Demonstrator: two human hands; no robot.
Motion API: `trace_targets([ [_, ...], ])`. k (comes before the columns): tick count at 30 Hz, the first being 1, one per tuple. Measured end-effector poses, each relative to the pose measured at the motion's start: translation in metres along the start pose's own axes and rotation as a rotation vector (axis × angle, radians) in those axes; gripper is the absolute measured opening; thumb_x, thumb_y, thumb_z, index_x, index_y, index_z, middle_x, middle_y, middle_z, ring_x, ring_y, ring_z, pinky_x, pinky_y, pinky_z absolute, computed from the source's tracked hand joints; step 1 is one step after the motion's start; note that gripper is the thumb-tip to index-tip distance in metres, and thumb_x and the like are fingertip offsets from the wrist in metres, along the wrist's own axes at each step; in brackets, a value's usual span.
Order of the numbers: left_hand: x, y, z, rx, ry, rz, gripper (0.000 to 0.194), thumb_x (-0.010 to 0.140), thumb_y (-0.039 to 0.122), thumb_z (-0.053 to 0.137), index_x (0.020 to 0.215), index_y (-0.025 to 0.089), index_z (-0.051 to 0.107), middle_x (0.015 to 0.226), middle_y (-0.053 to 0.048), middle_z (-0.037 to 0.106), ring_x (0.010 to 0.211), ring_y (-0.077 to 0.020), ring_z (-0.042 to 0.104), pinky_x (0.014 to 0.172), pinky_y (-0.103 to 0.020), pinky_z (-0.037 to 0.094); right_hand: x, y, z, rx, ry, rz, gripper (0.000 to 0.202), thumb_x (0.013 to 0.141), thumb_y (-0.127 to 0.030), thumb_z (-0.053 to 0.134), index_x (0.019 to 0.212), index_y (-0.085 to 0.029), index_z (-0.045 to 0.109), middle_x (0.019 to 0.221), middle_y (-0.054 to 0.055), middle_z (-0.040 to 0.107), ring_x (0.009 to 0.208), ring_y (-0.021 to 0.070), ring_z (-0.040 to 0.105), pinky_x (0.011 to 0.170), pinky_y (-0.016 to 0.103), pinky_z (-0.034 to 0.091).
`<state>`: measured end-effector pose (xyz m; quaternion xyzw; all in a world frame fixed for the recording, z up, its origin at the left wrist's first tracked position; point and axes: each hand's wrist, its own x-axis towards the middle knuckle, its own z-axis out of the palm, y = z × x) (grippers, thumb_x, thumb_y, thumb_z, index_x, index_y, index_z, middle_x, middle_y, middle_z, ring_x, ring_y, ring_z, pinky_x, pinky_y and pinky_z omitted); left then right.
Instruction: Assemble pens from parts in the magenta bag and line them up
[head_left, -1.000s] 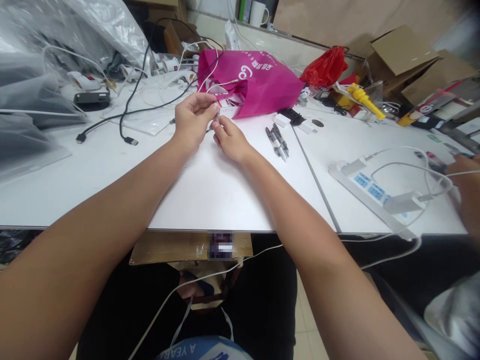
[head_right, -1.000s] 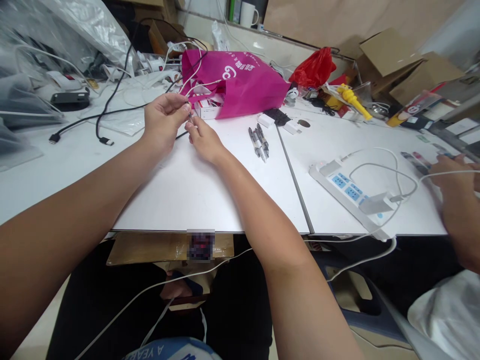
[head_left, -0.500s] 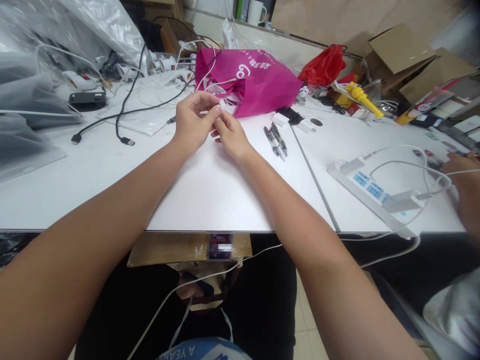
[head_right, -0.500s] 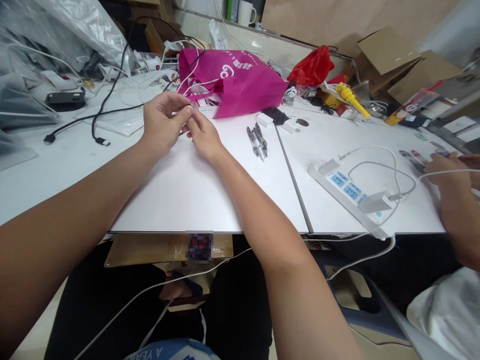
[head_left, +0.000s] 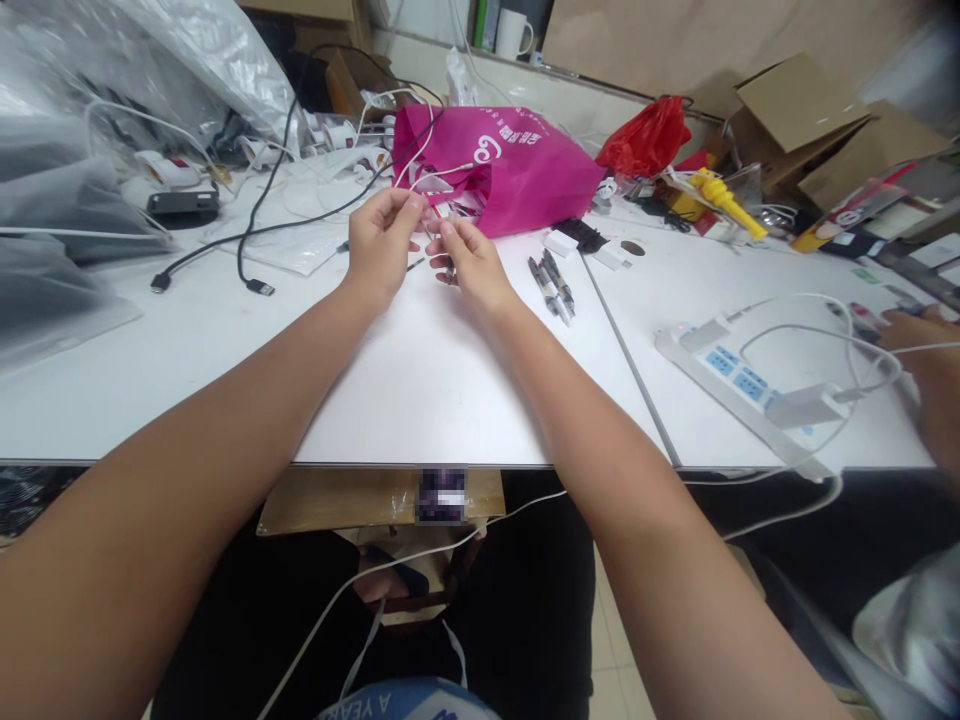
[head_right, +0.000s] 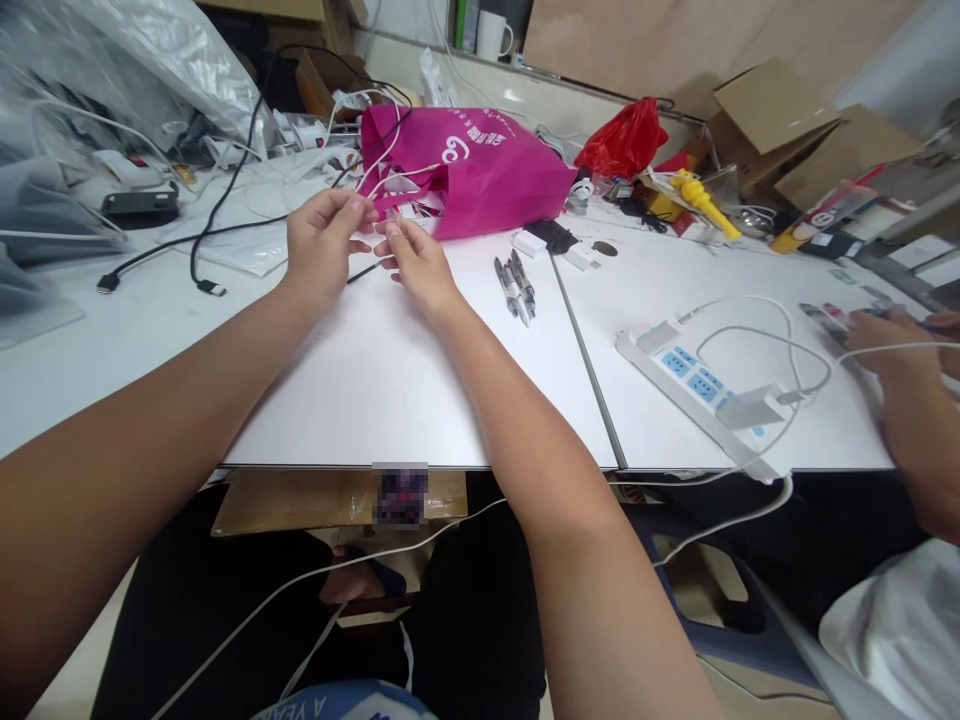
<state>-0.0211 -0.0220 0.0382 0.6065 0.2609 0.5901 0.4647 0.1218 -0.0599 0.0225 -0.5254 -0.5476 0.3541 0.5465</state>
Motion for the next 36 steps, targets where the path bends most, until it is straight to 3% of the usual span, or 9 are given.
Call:
trace_targets([
  [4,0.008,-0.012,-0.004,0.053,0.033,-0.11,0.018,0.107,0.036,0.077,0.092,0.027,0.07,0.091,0.0,0.078,0.087,-0.0192,0.066,0.074,-0.034,0.054,0.002,0.004,-0.007,0.049,0.009,-0.017,0.053,0.113,-0.079,0.058,0.132,-0.03,0.069,0.122,0.006,0.077,0.102,0.0162,0.073,0.083,0.027,0.063],
  [8,0.008,-0.022,-0.004,0.094,-0.006,-0.208,0.024,0.098,0.038,0.084,0.083,0.029,0.069,0.077,-0.003,0.077,0.082,-0.0236,0.074,0.071,-0.034,0.06,0.007,0.009,-0.013,0.048,0.052,-0.035,0.057,0.112,-0.078,0.058,0.134,-0.028,0.07,0.121,0.005,0.072,0.094,0.015,0.068,0.081,0.027,0.062],
  [11,0.002,-0.02,0.0,0.115,-0.108,-0.28,0.019,0.094,0.035,0.086,0.085,0.028,0.071,0.075,-0.005,0.078,0.084,-0.0262,0.08,0.079,-0.037,0.068,0.011,0.012,-0.018,-0.017,0.07,-0.071,0.061,0.113,-0.081,0.054,0.137,-0.027,0.072,0.12,0.006,0.074,0.097,0.0168,0.07,0.086,0.031,0.064],
  [16,-0.007,-0.01,0.002,-0.017,-0.198,-0.451,0.02,0.091,0.037,0.087,0.095,0.022,0.076,0.09,-0.018,0.084,0.103,-0.0423,0.087,0.103,-0.058,0.069,0.012,0.013,-0.021,-0.14,0.091,-0.201,0.073,0.11,-0.09,0.048,0.134,-0.027,0.075,0.126,0.008,0.076,0.121,0.0236,0.073,0.097,0.036,0.067],
  [21,-0.008,-0.008,-0.001,-0.015,-0.252,-0.57,0.022,0.087,0.041,0.087,0.091,0.022,0.078,0.089,-0.022,0.086,0.109,-0.0478,0.087,0.104,-0.059,0.07,0.007,0.005,-0.019,-0.158,0.115,-0.2,0.068,0.113,-0.086,0.047,0.135,-0.028,0.076,0.118,0.007,0.076,0.127,0.0259,0.074,0.103,0.04,0.067],
  [25,-0.005,-0.01,-0.001,-0.106,-0.249,-0.526,0.024,0.091,0.046,0.084,0.096,0.022,0.081,0.09,-0.018,0.087,0.108,-0.0413,0.088,0.107,-0.053,0.071,0.003,-0.002,-0.019,-0.196,0.138,-0.237,0.064,0.113,-0.082,0.05,0.13,-0.026,0.076,0.124,0.009,0.077,0.131,0.0258,0.073,0.106,0.039,0.066],
  [30,-0.009,-0.01,-0.005,0.03,-0.235,-0.582,0.029,0.081,0.043,0.094,0.091,0.022,0.077,0.083,-0.021,0.084,0.104,-0.0498,0.087,0.105,-0.063,0.069,0.003,-0.002,-0.021,-0.171,0.163,-0.158,0.063,0.114,-0.082,0.05,0.131,-0.028,0.076,0.104,0.004,0.072,0.109,0.0211,0.076,0.089,0.032,0.067],
  [36,-0.007,-0.011,0.0,-0.051,-0.249,-0.555,0.029,0.091,0.049,0.084,0.1,0.021,0.081,0.094,-0.021,0.087,0.113,-0.0457,0.088,0.111,-0.06,0.069,0.004,-0.001,-0.022,-0.205,0.158,-0.24,0.062,0.114,-0.081,0.052,0.127,-0.026,0.077,0.117,0.008,0.075,0.12,0.0234,0.074,0.102,0.037,0.066],
])
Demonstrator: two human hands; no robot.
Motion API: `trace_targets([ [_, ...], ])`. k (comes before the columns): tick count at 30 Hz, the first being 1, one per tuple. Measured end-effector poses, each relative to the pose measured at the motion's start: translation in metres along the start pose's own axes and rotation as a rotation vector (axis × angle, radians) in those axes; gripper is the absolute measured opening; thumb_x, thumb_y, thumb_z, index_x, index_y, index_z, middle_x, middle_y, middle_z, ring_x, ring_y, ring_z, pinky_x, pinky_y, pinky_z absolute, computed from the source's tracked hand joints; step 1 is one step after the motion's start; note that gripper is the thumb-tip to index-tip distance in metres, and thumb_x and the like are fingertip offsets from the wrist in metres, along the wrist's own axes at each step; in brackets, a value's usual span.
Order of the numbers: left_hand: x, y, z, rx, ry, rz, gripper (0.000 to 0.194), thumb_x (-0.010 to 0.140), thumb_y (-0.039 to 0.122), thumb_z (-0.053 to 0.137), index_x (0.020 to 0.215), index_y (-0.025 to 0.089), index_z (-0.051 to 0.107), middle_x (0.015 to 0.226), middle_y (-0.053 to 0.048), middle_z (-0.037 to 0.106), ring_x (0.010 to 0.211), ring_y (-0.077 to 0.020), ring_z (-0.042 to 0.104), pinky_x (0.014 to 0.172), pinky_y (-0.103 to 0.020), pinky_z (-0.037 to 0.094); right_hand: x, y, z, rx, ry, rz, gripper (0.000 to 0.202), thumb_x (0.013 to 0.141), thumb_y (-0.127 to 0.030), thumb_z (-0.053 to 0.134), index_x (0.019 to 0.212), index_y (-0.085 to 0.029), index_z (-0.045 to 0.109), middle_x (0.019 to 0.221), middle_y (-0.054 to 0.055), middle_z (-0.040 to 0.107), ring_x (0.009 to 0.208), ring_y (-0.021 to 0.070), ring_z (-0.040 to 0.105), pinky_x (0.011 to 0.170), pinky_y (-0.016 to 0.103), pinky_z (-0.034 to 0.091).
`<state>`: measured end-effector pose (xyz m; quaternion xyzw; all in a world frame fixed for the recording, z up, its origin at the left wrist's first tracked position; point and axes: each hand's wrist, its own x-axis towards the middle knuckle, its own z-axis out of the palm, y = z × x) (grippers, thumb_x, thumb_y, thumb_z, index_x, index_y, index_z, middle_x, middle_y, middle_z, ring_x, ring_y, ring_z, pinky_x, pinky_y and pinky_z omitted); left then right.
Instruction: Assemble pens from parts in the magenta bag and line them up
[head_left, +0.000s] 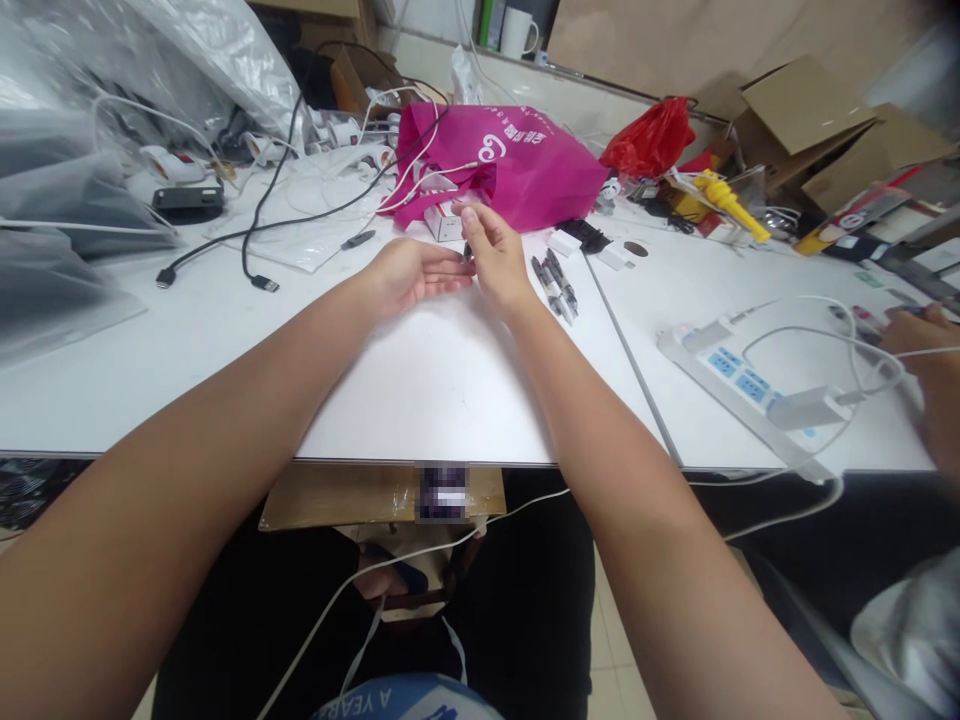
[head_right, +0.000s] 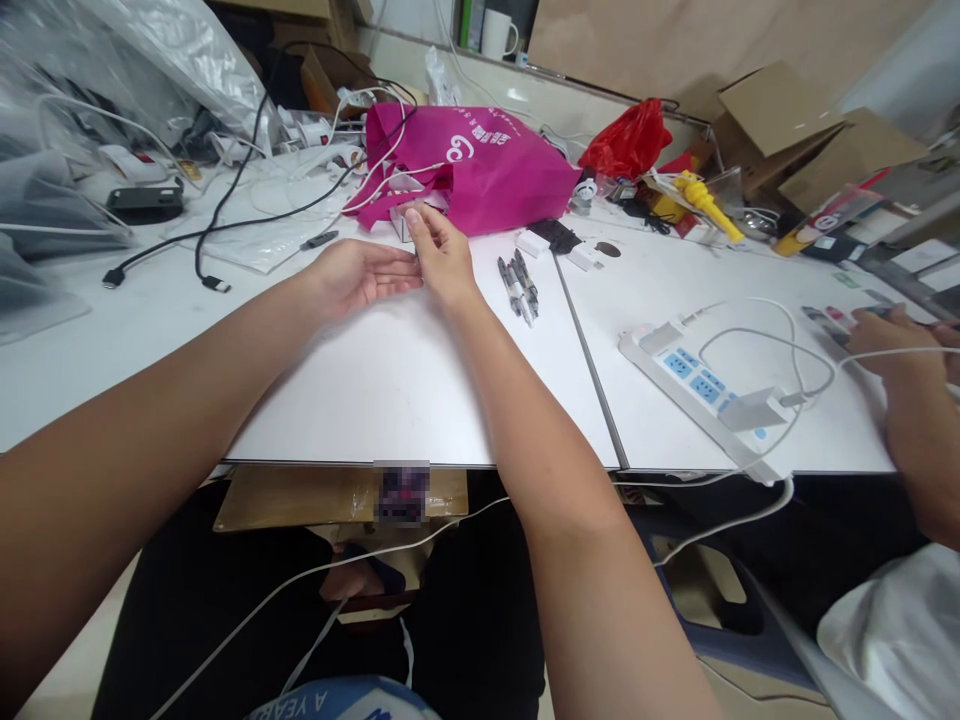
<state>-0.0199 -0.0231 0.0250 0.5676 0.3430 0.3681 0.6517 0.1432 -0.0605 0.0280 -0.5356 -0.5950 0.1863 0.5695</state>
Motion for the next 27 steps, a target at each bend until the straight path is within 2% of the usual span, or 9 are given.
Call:
trace_targets([
  [4,-0.002,0.0,-0.003,-0.005,-0.008,-0.05,0.022,0.08,0.039,0.089,0.091,0.022,0.08,0.09,-0.021,0.086,0.107,-0.0466,0.087,0.113,-0.061,0.068,-0.001,0.003,-0.001,0.008,-0.006,0.042,0.063,0.114,-0.082,0.052,0.128,-0.027,0.078,0.099,0.003,0.067,0.097,0.0195,0.071,0.084,0.032,0.064],
  [6,-0.006,0.001,-0.003,-0.008,-0.007,-0.063,0.021,0.076,0.035,0.089,0.091,0.022,0.081,0.09,-0.021,0.087,0.108,-0.047,0.087,0.113,-0.061,0.068,-0.001,0.003,-0.001,0.021,-0.01,0.045,0.062,0.114,-0.082,0.052,0.131,-0.028,0.078,0.097,0.003,0.065,0.093,0.0187,0.069,0.082,0.031,0.064],
  [9,-0.007,0.002,-0.001,-0.008,-0.008,-0.056,0.022,0.079,0.036,0.088,0.095,0.022,0.082,0.092,-0.021,0.087,0.111,-0.0465,0.087,0.114,-0.06,0.068,-0.003,0.0,-0.001,0.019,-0.017,0.051,0.059,0.114,-0.081,0.053,0.131,-0.03,0.077,0.103,0.003,0.068,0.099,0.0195,0.071,0.087,0.032,0.065],
  [13,0.001,-0.002,0.0,-0.061,-0.05,0.01,0.02,0.091,0.039,0.084,0.097,0.02,0.081,0.095,-0.021,0.086,0.116,-0.0446,0.086,0.114,-0.058,0.069,-0.003,-0.003,0.001,0.018,-0.024,0.027,0.055,0.115,-0.076,0.056,0.124,-0.025,0.078,0.112,0.005,0.073,0.118,0.0228,0.072,0.102,0.037,0.066],
  [16,0.002,-0.004,-0.003,-0.075,-0.062,-0.015,0.015,0.086,0.033,0.085,0.095,0.021,0.082,0.093,-0.021,0.086,0.108,-0.0429,0.087,0.108,-0.057,0.07,0.0,0.004,0.0,0.039,-0.028,0.008,0.062,0.113,-0.081,0.054,0.13,-0.026,0.078,0.111,0.005,0.073,0.118,0.0235,0.074,0.1,0.038,0.067],
  [19,-0.004,0.001,-0.004,0.016,0.006,-0.116,0.023,0.079,0.028,0.085,0.099,0.02,0.082,0.092,-0.02,0.086,0.099,-0.0418,0.086,0.1,-0.054,0.072,0.005,0.018,-0.002,0.042,-0.038,-0.009,0.078,0.107,-0.094,0.048,0.137,-0.028,0.078,0.104,0.005,0.07,0.108,0.0219,0.075,0.09,0.035,0.068],
  [21,-0.009,0.009,-0.004,0.084,0.059,-0.147,0.029,0.079,0.029,0.087,0.105,0.019,0.081,0.094,-0.019,0.086,0.097,-0.0391,0.086,0.094,-0.048,0.071,0.01,0.029,-0.003,0.034,-0.039,-0.027,0.085,0.103,-0.099,0.047,0.138,-0.028,0.078,0.1,0.004,0.069,0.104,0.0207,0.075,0.087,0.034,0.068],
  [25,-0.011,0.022,-0.007,0.162,0.211,-0.062,0.021,0.086,0.027,0.085,0.105,0.022,0.079,0.098,-0.013,0.086,0.092,-0.0295,0.085,0.086,-0.036,0.068,0.017,0.041,-0.003,0.04,-0.024,-0.044,0.088,0.1,-0.101,0.047,0.136,-0.027,0.079,0.098,0.003,0.068,0.099,0.0196,0.076,0.084,0.033,0.068],
  [27,-0.012,0.025,-0.009,0.136,0.222,-0.073,0.017,0.089,0.026,0.081,0.105,0.021,0.08,0.098,-0.013,0.086,0.096,-0.0296,0.085,0.089,-0.035,0.068,0.018,0.042,-0.002,0.057,-0.014,-0.05,0.086,0.101,-0.1,0.048,0.137,-0.028,0.079,0.098,0.003,0.068,0.098,0.0192,0.076,0.082,0.032,0.067],
])
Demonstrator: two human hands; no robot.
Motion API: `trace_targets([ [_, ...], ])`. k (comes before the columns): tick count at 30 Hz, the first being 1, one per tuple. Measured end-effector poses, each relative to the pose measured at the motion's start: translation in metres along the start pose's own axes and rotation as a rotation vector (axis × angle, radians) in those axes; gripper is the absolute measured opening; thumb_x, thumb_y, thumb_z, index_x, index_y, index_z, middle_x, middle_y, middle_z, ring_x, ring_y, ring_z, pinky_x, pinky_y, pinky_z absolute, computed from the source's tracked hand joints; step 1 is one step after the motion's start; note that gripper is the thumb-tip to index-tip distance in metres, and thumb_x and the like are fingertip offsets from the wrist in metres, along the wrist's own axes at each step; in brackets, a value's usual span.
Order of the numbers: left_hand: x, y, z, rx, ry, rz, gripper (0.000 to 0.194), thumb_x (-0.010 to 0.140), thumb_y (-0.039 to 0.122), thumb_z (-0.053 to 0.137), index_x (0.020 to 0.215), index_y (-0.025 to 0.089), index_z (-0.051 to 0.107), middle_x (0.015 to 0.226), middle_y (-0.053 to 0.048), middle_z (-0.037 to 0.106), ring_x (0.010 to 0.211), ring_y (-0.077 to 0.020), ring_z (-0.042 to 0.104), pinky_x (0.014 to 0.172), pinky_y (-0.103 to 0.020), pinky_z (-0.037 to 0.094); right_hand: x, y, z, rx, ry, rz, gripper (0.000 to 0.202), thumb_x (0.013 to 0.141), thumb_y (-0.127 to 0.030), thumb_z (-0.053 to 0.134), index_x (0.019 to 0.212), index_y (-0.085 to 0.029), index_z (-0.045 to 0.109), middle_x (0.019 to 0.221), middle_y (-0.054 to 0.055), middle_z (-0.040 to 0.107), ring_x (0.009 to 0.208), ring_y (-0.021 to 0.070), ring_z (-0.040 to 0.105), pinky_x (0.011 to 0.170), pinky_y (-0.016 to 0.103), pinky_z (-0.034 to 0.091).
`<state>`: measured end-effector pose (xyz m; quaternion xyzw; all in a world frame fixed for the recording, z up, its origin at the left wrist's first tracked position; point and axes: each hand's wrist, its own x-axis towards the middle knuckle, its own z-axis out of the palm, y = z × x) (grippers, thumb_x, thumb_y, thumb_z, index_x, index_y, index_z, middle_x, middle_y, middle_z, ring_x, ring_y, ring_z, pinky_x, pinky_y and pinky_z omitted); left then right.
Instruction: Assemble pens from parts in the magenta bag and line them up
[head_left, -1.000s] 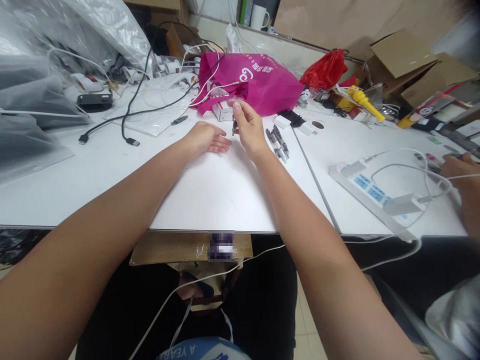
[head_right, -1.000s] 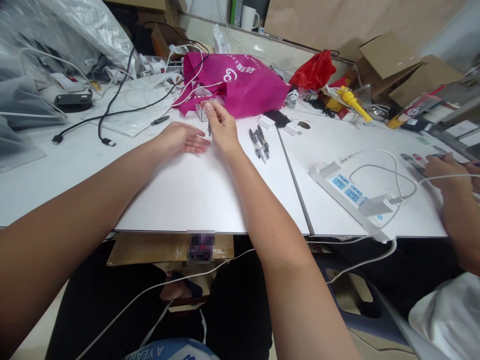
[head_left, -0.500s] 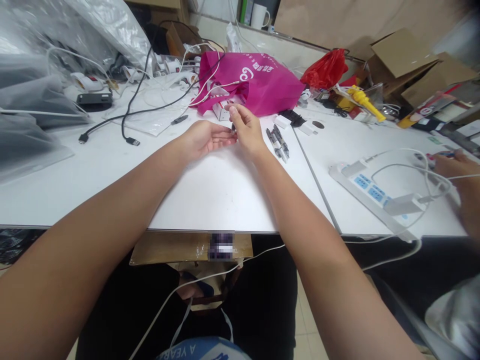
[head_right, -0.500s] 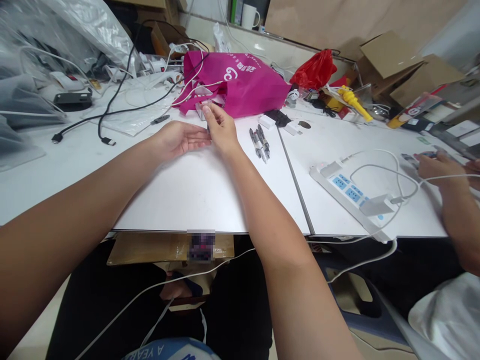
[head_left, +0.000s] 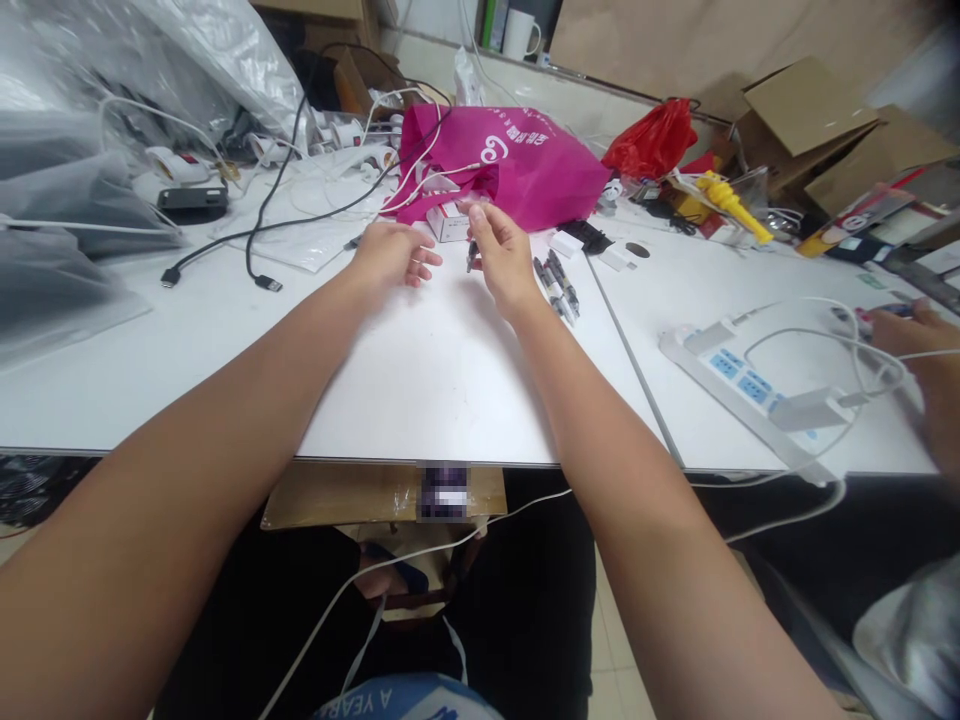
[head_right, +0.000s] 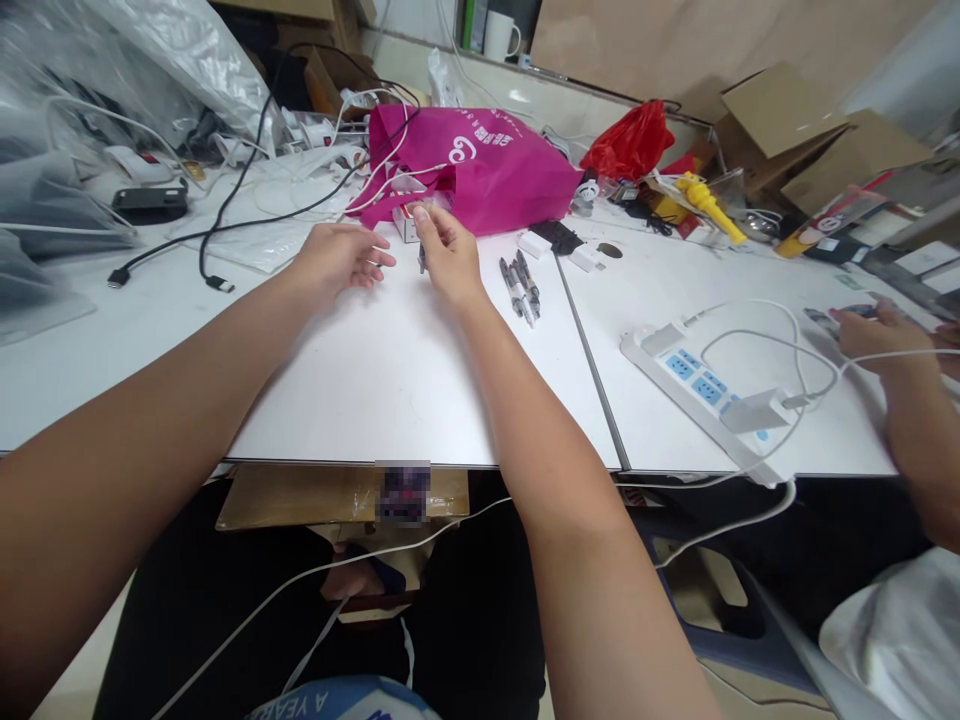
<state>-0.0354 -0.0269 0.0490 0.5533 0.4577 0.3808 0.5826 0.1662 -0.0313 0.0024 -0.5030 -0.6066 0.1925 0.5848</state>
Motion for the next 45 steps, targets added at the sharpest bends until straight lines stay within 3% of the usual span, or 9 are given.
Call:
trace_targets([
  [6,-0.009,0.001,0.009,-0.227,-0.278,-0.135,0.043,0.098,0.021,0.068,0.138,0.008,0.079,0.105,-0.021,0.087,0.123,-0.0361,0.084,0.114,-0.042,0.066,-0.007,-0.005,0.006,0.116,-0.005,0.022,0.068,0.1,-0.091,0.069,0.127,-0.029,0.08,0.103,0.002,0.075,0.096,0.0175,0.076,0.09,0.034,0.071],
  [12,-0.004,-0.009,0.011,-0.249,-0.232,-0.197,0.062,0.096,0.014,0.064,0.157,0.008,0.07,0.104,-0.02,0.087,0.126,-0.0367,0.085,0.119,-0.047,0.067,-0.002,-0.007,0.007,0.396,0.034,0.085,0.058,0.098,-0.082,0.08,0.12,-0.029,0.076,0.111,0.003,0.083,0.107,0.0176,0.083,0.108,0.037,0.073],
  [18,-0.002,-0.012,0.011,-0.264,-0.265,-0.191,0.053,0.093,0.011,0.064,0.144,0.005,0.076,0.108,-0.024,0.087,0.134,-0.0401,0.082,0.122,-0.05,0.065,-0.007,-0.023,0.006,0.394,0.023,0.16,0.044,0.108,-0.068,0.077,0.123,-0.027,0.073,0.117,0.003,0.085,0.119,0.0193,0.085,0.117,0.041,0.07],
  [23,-0.007,-0.006,0.016,-0.362,-0.343,-0.16,0.049,0.097,0.01,0.062,0.143,0.005,0.077,0.112,-0.02,0.087,0.138,-0.0359,0.079,0.129,-0.046,0.06,-0.012,-0.022,0.011,0.395,-0.014,0.133,0.044,0.102,-0.068,0.083,0.11,-0.026,0.071,0.116,0.004,0.085,0.125,0.0218,0.084,0.118,0.042,0.069],
  [27,-0.004,-0.01,0.014,-0.348,-0.289,-0.188,0.055,0.093,0.01,0.065,0.147,0.007,0.077,0.104,-0.02,0.087,0.134,-0.0392,0.081,0.129,-0.051,0.06,-0.013,-0.026,0.01,0.385,-0.018,0.132,0.042,0.103,-0.068,0.083,0.109,-0.029,0.069,0.119,0.004,0.086,0.13,0.0214,0.083,0.124,0.045,0.066],
  [32,-0.002,-0.014,0.012,-0.317,-0.224,-0.23,0.062,0.091,0.01,0.063,0.151,0.001,0.073,0.103,-0.024,0.086,0.134,-0.0412,0.081,0.125,-0.05,0.063,-0.014,-0.037,0.004,0.392,-0.017,0.119,0.018,0.115,-0.045,0.071,0.109,-0.029,0.065,0.121,0.001,0.089,0.125,0.0163,0.085,0.119,0.037,0.068],
  [35,-0.006,-0.01,0.015,-0.365,-0.277,-0.194,0.058,0.093,0.007,0.06,0.149,0.003,0.073,0.108,-0.022,0.087,0.135,-0.0368,0.081,0.127,-0.045,0.061,-0.014,-0.034,0.005,0.349,-0.014,0.125,0.029,0.112,-0.055,0.076,0.107,-0.029,0.064,0.121,0.001,0.089,0.122,0.0172,0.085,0.118,0.038,0.069],
  [39,-0.006,-0.007,0.017,-0.389,-0.313,-0.124,0.052,0.095,0.009,0.064,0.146,0.008,0.075,0.113,-0.019,0.087,0.138,-0.0342,0.08,0.132,-0.046,0.057,-0.014,-0.031,0.007,0.318,-0.025,0.15,0.056,0.095,-0.081,0.084,0.103,-0.029,0.063,0.12,0.004,0.088,0.126,0.0217,0.084,0.121,0.043,0.068],
  [45,-0.001,-0.019,0.012,-0.222,-0.254,-0.107,0.052,0.085,0.021,0.078,0.136,0.013,0.079,0.112,-0.024,0.087,0.134,-0.0428,0.081,0.127,-0.056,0.061,-0.014,-0.044,0.002,0.281,0.04,0.162,0.059,0.097,-0.085,0.078,0.103,-0.028,0.063,0.122,0.006,0.085,0.134,0.0248,0.081,0.113,0.044,0.071],
])
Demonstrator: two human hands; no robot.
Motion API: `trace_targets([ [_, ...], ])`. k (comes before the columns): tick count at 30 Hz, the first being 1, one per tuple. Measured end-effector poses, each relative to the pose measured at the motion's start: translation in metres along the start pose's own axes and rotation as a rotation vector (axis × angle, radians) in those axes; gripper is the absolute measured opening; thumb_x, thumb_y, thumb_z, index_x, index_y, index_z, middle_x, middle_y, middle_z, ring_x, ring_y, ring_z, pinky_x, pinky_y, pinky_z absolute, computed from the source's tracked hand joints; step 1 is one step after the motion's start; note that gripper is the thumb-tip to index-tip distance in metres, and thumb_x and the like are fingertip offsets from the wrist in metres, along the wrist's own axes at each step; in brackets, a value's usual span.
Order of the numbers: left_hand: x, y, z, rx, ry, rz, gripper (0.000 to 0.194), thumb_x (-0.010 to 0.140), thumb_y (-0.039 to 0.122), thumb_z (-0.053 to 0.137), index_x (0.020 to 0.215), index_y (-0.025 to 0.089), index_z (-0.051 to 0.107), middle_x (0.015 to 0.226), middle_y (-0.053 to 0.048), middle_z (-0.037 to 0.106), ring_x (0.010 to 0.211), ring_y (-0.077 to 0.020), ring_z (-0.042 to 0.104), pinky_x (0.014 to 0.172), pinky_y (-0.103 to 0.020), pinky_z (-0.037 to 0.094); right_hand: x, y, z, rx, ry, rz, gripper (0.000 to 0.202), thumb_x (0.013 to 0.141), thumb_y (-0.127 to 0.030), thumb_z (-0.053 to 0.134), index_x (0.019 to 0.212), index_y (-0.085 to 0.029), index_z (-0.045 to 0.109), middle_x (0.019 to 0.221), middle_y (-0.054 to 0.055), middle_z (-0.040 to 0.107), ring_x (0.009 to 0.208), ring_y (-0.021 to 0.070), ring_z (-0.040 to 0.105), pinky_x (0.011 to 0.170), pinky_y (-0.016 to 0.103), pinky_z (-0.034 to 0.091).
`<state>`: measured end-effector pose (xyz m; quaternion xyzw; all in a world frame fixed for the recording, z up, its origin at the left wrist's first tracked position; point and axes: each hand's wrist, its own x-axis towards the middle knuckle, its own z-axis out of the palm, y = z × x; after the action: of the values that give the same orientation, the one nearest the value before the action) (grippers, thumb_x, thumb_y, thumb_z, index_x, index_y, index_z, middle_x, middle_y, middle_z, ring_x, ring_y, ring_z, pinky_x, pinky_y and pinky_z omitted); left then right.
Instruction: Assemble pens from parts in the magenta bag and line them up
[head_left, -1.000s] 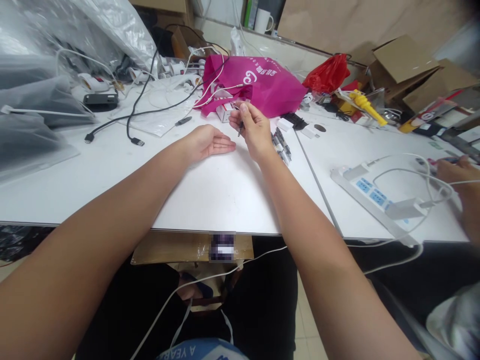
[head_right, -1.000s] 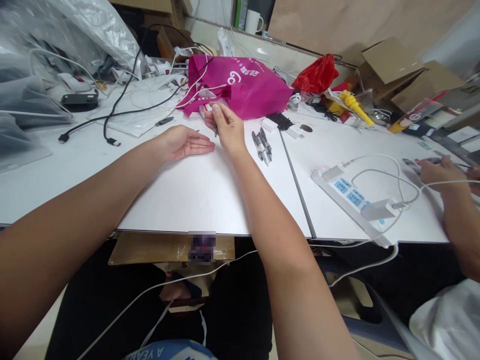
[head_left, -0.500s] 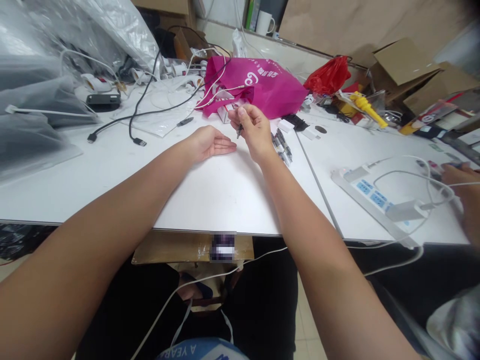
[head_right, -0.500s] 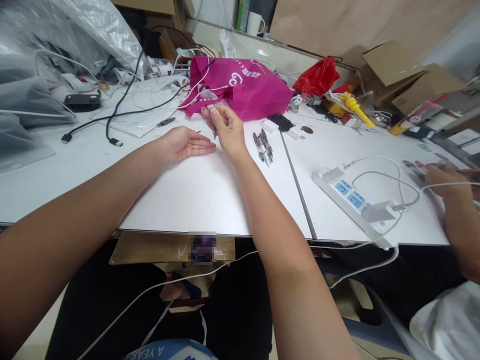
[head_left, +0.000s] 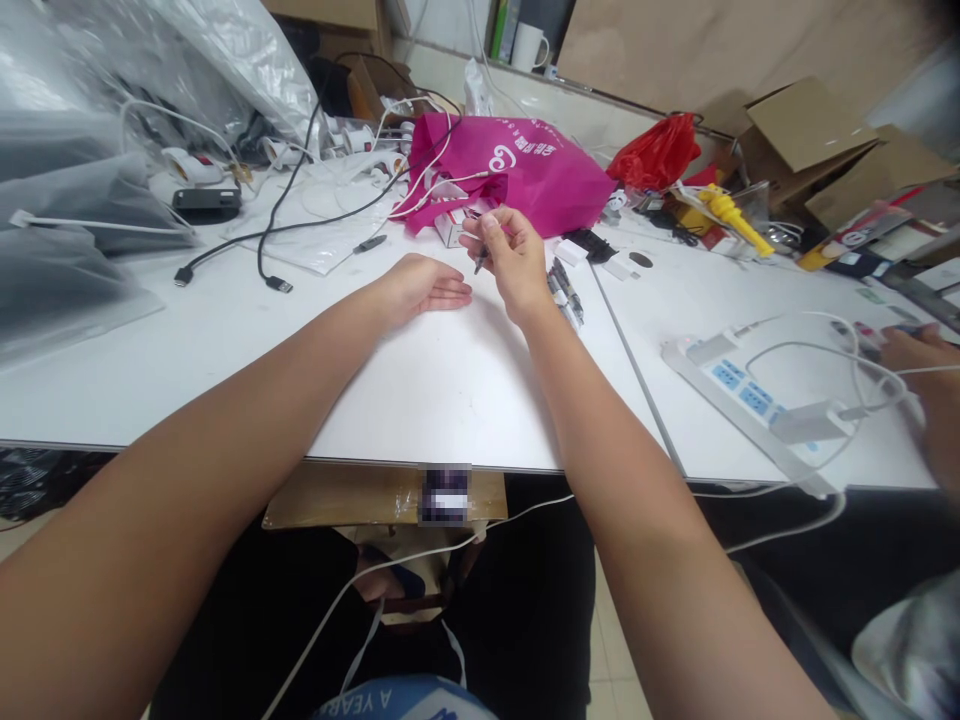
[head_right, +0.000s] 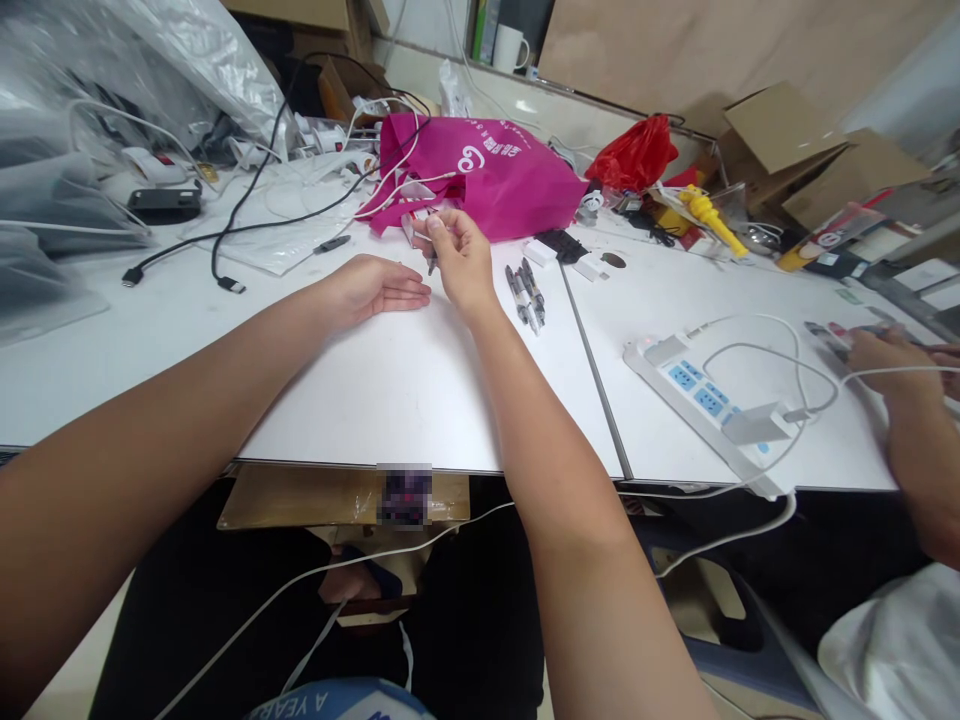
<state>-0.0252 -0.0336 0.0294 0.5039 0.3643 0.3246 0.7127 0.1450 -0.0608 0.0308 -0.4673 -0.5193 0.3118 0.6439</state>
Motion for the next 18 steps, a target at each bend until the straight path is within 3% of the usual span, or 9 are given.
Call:
trace_targets([
  [6,-0.003,0.0,0.004,0.074,-0.043,0.016,0.04,0.084,0.023,0.078,0.122,0.011,0.081,0.102,-0.023,0.085,0.121,-0.0428,0.084,0.118,-0.054,0.065,0.002,0.002,-0.006,-0.013,-0.015,-0.028,0.06,0.097,-0.086,0.077,0.106,-0.029,0.064,0.122,0.006,0.084,0.134,0.0256,0.08,0.108,0.043,0.073],
  [8,-0.002,0.005,0.001,0.19,0.04,0.076,0.035,0.087,0.026,0.077,0.121,0.016,0.081,0.101,-0.018,0.084,0.119,-0.0406,0.082,0.113,-0.053,0.066,0.002,0.005,-0.007,-0.027,-0.014,-0.029,0.059,0.097,-0.087,0.077,0.107,-0.03,0.064,0.122,0.007,0.085,0.131,0.026,0.081,0.107,0.043,0.073],
  [11,0.001,0.014,-0.015,0.502,0.26,0.291,0.02,0.096,0.03,0.075,0.114,0.026,0.08,0.107,-0.01,0.082,0.127,-0.0346,0.074,0.115,-0.045,0.06,0.004,0.01,-0.009,-0.045,-0.005,-0.023,0.059,0.098,-0.087,0.077,0.108,-0.03,0.063,0.121,0.006,0.087,0.124,0.0253,0.083,0.105,0.043,0.073],
  [14,0.003,0.021,-0.034,0.781,0.378,0.473,0.007,0.103,0.029,0.071,0.105,0.023,0.075,0.109,-0.006,0.078,0.128,-0.0302,0.066,0.12,-0.04,0.047,0.005,0.014,-0.009,-0.054,0.003,-0.018,0.059,0.099,-0.086,0.076,0.108,-0.03,0.062,0.118,0.005,0.087,0.114,0.0236,0.085,0.101,0.041,0.073],
  [18,0.004,0.025,-0.05,0.889,0.513,0.467,0.02,0.107,0.04,0.078,0.108,0.025,0.064,0.098,-0.003,0.066,0.119,-0.0272,0.06,0.108,-0.038,0.042,0.005,0.018,-0.009,-0.09,0.03,-0.008,0.059,0.1,-0.086,0.074,0.107,-0.029,0.061,0.112,0.004,0.086,0.105,0.0209,0.085,0.093,0.037,0.071],
])
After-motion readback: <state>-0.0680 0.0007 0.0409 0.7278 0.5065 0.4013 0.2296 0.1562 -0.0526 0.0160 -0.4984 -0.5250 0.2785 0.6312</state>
